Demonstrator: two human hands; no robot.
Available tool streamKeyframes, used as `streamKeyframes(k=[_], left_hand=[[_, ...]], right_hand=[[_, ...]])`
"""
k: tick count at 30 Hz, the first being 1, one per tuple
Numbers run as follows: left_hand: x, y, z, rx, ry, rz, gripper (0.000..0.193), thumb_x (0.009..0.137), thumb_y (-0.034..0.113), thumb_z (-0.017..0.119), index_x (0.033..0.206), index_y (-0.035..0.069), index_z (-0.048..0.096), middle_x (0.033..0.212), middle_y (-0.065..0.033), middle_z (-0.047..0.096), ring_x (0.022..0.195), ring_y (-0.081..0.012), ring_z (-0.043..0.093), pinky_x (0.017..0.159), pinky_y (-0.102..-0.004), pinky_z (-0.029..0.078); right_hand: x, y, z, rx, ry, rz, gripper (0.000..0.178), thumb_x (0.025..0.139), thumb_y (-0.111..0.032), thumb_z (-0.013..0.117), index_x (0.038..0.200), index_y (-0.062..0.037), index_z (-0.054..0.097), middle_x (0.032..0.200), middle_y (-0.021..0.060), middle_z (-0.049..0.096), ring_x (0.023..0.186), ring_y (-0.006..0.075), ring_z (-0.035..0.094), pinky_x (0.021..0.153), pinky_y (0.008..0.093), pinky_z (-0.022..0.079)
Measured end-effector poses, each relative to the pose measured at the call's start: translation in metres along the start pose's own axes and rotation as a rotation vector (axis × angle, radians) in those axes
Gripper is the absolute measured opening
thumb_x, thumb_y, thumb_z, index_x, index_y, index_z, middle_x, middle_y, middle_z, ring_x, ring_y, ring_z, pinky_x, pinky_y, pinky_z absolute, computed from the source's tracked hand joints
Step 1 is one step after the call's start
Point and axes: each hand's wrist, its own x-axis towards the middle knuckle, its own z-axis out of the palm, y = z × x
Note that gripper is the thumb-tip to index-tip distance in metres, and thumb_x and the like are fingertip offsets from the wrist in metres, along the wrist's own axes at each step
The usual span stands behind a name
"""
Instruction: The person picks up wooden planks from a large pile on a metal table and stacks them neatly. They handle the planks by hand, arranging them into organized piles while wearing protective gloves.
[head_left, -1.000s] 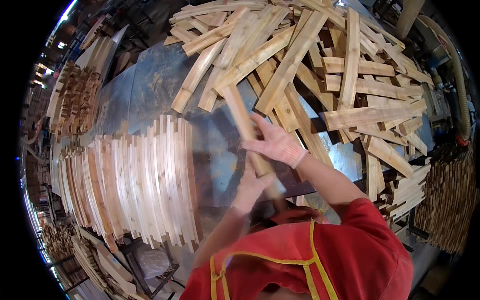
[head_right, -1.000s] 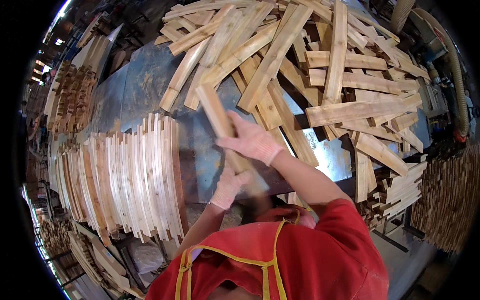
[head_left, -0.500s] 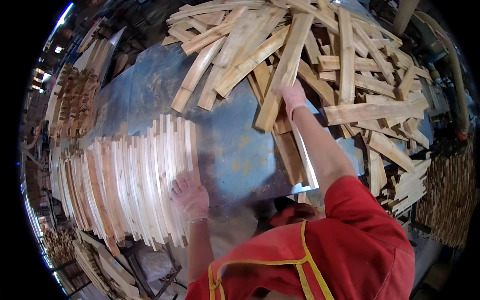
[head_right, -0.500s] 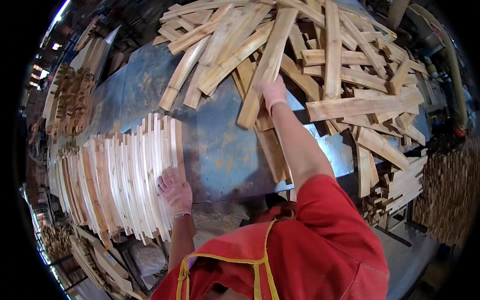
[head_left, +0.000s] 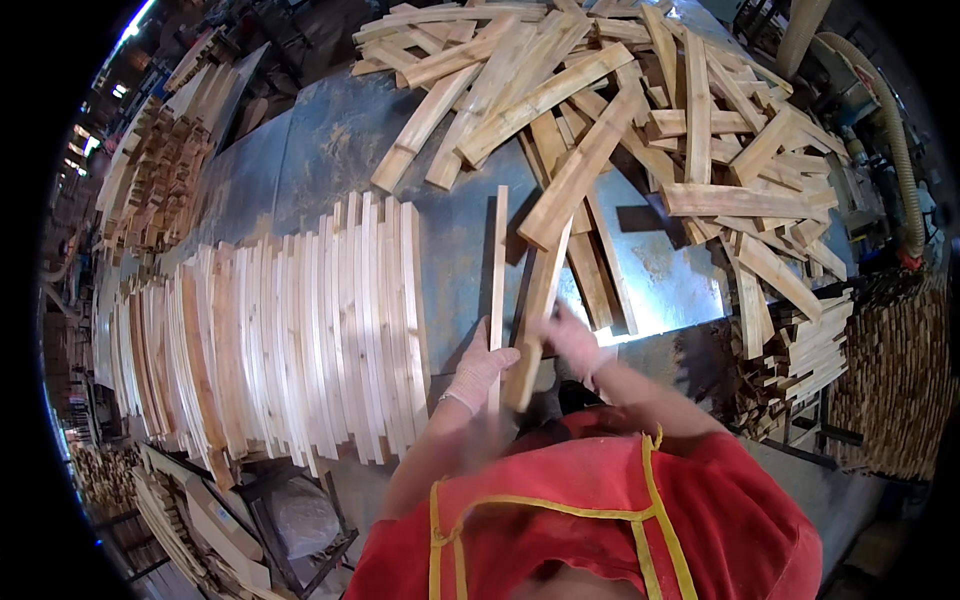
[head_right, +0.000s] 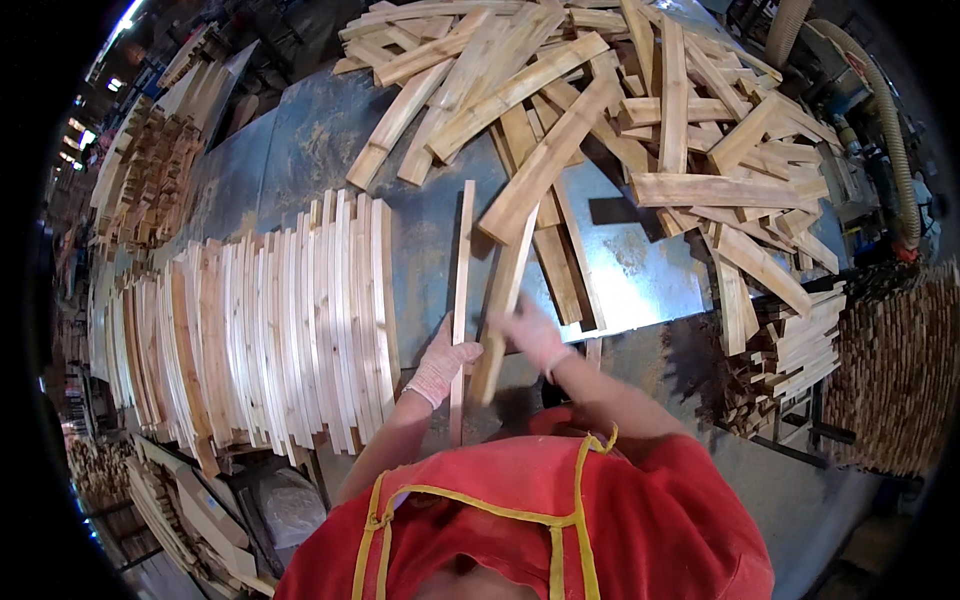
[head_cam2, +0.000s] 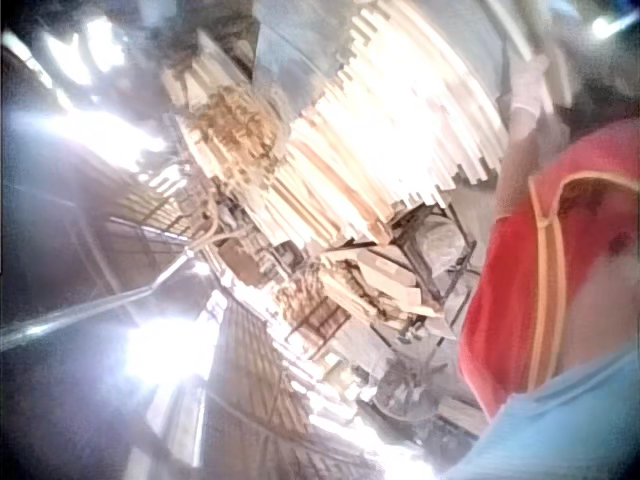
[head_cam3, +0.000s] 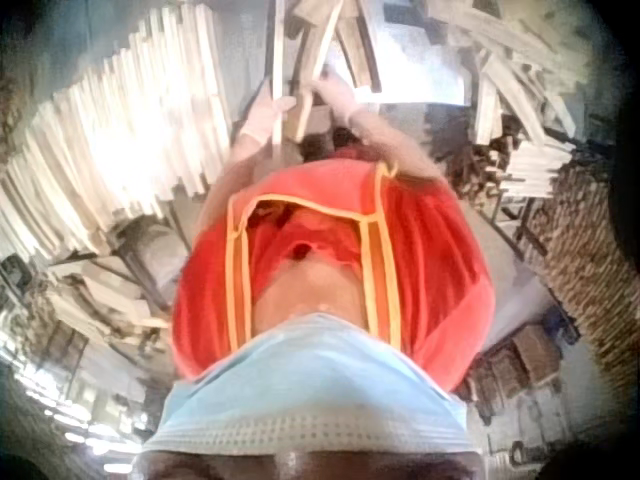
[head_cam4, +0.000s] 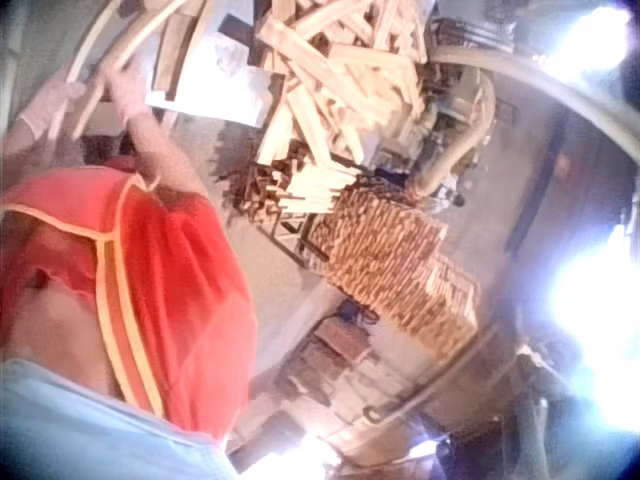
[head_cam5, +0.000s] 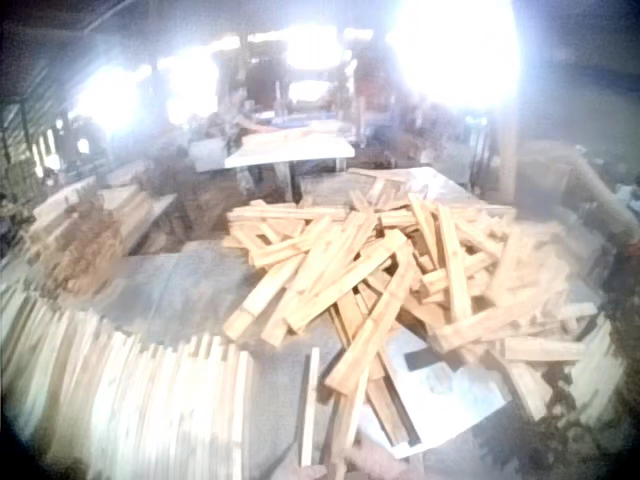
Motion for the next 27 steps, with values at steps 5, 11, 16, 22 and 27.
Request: streamKeyframes(k=[5,11,16,22,27], left_hand=[[-0.028,-0.002,-0.002,1.009,0.454,0.284,0.074,0.089,0.023,0.073,0.156,0.002,0.048,0.153,-0.0172,0.053,0.138,-0.0329,0.054,0.118,-0.0469,0.042],[-0.043,0.028,-0.038,1.502,0.804,0.038,0.085,0.084,0.028,0.074,0.161,0.014,0.04,0.158,-0.0128,0.041,0.152,-0.0388,0.033,0.123,-0.0543,0.031],[-0.019,0.032,-0.009,1.334,0.894,0.467,0.079,0.087,0.035,0.071,0.159,0.013,0.043,0.162,-0.0155,0.043,0.153,-0.0392,0.036,0.121,-0.0546,0.033],[0.006,0.038,0.04,1.317,0.85,0.27,0.092,0.081,0.035,0.077,0.16,0.008,0.038,0.16,-0.0184,0.044,0.149,-0.0428,0.039,0.121,-0.0572,0.033],[-0.031,0.019,0.006,1.71,0.872,0.187,0.085,0.088,0.027,0.071,0.163,0.01,0.035,0.159,-0.0175,0.044,0.15,-0.0445,0.037,0.124,-0.0591,0.029]], right_hand=[[0.078,0.014,-0.011,-0.08,0.212,0.044,0.056,0.088,-0.029,0.074,0.135,-0.0004,0.061,0.121,0.0218,0.074,0.11,0.034,0.071,0.098,0.0425,0.054],[0.045,-0.011,0.034,-0.603,-0.168,-0.021,0.049,0.088,-0.031,0.068,0.129,-0.0044,0.063,0.12,0.0285,0.071,0.116,0.047,0.067,0.103,0.0465,0.052],[0.101,-0.085,-0.029,-0.241,0.153,-0.542,0.045,0.095,-0.037,0.067,0.126,-0.0036,0.066,0.123,0.0268,0.07,0.115,0.0414,0.067,0.101,0.0463,0.052],[0.283,-0.105,-0.143,0.688,0.595,-0.175,0.064,0.088,-0.022,0.084,0.139,0.0063,0.057,0.131,0.0135,0.069,0.121,0.0253,0.063,0.104,0.0389,0.05],[0.269,-0.12,-0.164,0.501,0.36,-0.12,0.047,0.092,-0.013,0.078,0.135,-0.006,0.061,0.117,0.0101,0.07,0.108,0.0264,0.069,0.09,0.0437,0.059]])
